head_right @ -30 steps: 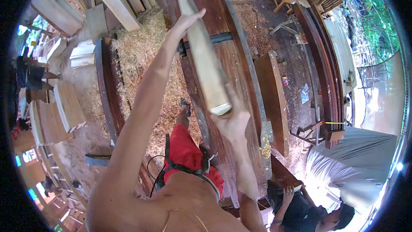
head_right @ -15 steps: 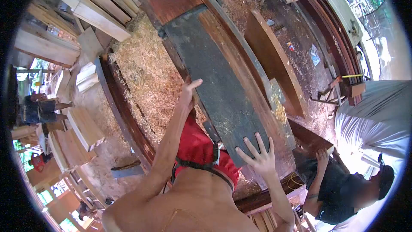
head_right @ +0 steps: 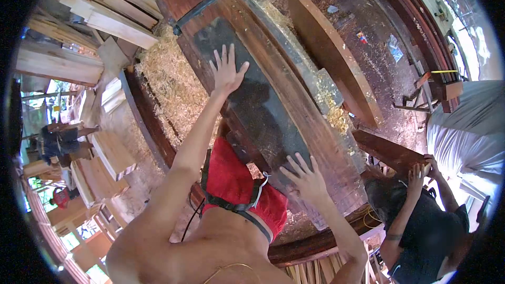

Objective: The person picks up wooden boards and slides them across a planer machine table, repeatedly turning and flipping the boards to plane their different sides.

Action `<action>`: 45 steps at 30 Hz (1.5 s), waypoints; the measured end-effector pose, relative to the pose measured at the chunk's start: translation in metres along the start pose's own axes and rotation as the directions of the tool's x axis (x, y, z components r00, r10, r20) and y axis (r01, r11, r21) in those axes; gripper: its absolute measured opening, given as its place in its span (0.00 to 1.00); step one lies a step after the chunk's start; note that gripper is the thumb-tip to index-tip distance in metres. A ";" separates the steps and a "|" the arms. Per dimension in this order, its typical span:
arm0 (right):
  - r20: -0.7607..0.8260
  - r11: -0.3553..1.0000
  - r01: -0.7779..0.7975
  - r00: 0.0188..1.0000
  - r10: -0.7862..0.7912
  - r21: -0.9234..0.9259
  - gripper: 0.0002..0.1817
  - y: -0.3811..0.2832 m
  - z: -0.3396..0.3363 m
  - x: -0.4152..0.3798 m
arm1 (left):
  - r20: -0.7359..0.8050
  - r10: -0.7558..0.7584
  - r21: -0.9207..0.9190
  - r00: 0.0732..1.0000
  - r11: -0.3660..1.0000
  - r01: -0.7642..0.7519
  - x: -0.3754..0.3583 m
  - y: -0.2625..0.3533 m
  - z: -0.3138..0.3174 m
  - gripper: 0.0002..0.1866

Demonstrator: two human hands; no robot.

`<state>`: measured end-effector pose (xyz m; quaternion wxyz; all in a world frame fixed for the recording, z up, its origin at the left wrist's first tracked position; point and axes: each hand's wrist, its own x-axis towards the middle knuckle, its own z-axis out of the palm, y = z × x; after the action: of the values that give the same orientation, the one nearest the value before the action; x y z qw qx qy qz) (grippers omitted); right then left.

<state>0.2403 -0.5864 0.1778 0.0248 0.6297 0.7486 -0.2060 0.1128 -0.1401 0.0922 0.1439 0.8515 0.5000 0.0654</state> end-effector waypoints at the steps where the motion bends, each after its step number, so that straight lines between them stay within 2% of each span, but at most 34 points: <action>1: 0.027 0.964 -0.064 0.998 0.059 0.259 0.40 0.005 0.010 0.004 | 0.011 0.024 0.121 1.000 0.992 -0.025 -0.001 -0.002 0.010 0.50; 2: 0.027 0.963 -0.060 0.998 0.055 0.262 0.40 0.005 0.024 0.007 | 0.013 0.021 0.125 1.000 0.992 -0.022 -0.001 -0.005 0.020 0.50; 4: -0.208 0.974 -0.122 0.965 0.161 0.188 0.44 -0.006 0.053 0.019 | -0.003 -0.002 0.174 1.000 0.985 0.003 -0.001 0.000 0.018 0.49; 5: -0.379 0.973 -0.118 0.906 0.188 0.200 0.39 -0.008 0.065 0.031 | -0.019 -0.005 0.178 1.000 0.984 0.008 0.000 0.001 0.018 0.48; 9: -0.416 0.961 -0.124 0.882 0.221 0.247 0.35 -0.008 0.072 0.054 | -0.024 -0.001 0.217 1.000 0.976 0.006 0.016 -0.007 0.013 0.49; 16: -0.463 0.960 -0.062 0.867 0.187 0.273 0.34 0.019 0.027 0.162 | -0.083 -0.044 0.251 0.996 0.966 0.064 0.115 -0.070 0.002 0.49; 24: -0.516 0.977 -0.031 0.846 0.137 0.210 0.34 0.041 -0.013 0.326 | -0.099 -0.084 0.235 0.991 0.966 0.106 0.260 -0.169 -0.022 0.51; 26: -0.525 0.976 -0.029 0.839 0.140 0.215 0.33 0.038 -0.024 0.368 | -0.111 -0.031 0.208 0.993 0.977 0.053 0.296 -0.197 -0.030 0.52; 28: -0.534 0.977 -0.014 0.836 0.129 0.215 0.33 0.040 -0.035 0.406 | -0.146 -0.058 0.200 0.988 0.976 0.087 0.312 -0.201 -0.040 0.50; 30: -0.506 0.978 -0.036 0.851 0.138 0.205 0.34 0.038 -0.047 0.430 | -0.405 -0.149 -0.118 0.902 0.987 0.110 0.285 -0.201 -0.047 0.47; 31: -0.505 0.980 -0.028 0.854 0.125 0.195 0.34 0.038 -0.049 0.442 | -0.502 -0.134 -0.216 0.854 0.976 0.026 0.262 -0.211 -0.046 0.45; 32: -0.501 0.984 -0.007 0.860 0.097 0.177 0.34 0.040 -0.057 0.454 | -0.512 -0.239 -0.366 0.825 0.929 0.042 0.227 -0.211 -0.049 0.45; 33: -0.474 0.988 -0.026 0.875 0.097 0.154 0.34 0.039 -0.067 0.464 | -0.505 -0.338 -0.505 0.794 0.862 0.046 0.190 -0.205 -0.052 0.45; 35: -0.484 0.991 -0.038 0.870 0.094 0.125 0.33 0.039 -0.076 0.490 | -0.332 -0.618 -0.661 0.713 0.691 0.291 0.140 -0.205 -0.010 0.44; 36: -0.480 0.993 -0.019 0.874 0.072 0.114 0.33 0.039 -0.077 0.504 | -0.218 -0.654 -0.721 0.724 0.608 0.332 0.123 -0.204 0.008 0.44; 37: -0.514 0.994 -0.019 0.854 0.074 0.112 0.33 0.040 -0.078 0.519 | -0.102 -0.673 -0.769 0.732 0.520 0.371 0.111 -0.204 0.024 0.44; 38: -0.551 0.994 -0.021 0.831 0.080 0.112 0.32 0.041 -0.081 0.534 | -0.116 -0.683 -0.652 0.721 0.600 0.463 0.105 -0.204 0.038 0.44; 40: -0.554 0.996 -0.023 0.830 0.068 0.087 0.31 0.042 -0.090 0.562 | -0.069 -0.741 -0.701 0.668 0.513 0.496 0.111 -0.203 0.040 0.43; 44: -0.590 0.999 -0.020 0.806 0.045 0.050 0.31 0.043 -0.104 0.618 | -0.078 -0.734 -0.781 0.675 0.466 0.416 0.106 -0.203 0.030 0.41; 45: -0.601 0.999 -0.023 0.798 0.039 0.034 0.31 0.045 -0.106 0.631 | -0.126 -0.726 -0.763 0.676 0.506 0.402 0.106 -0.200 0.029 0.40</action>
<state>0.1772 0.0440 0.0749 -0.2183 0.6750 0.7048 -0.0043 0.0055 0.0383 -0.0009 0.3432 0.4791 0.7138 0.3784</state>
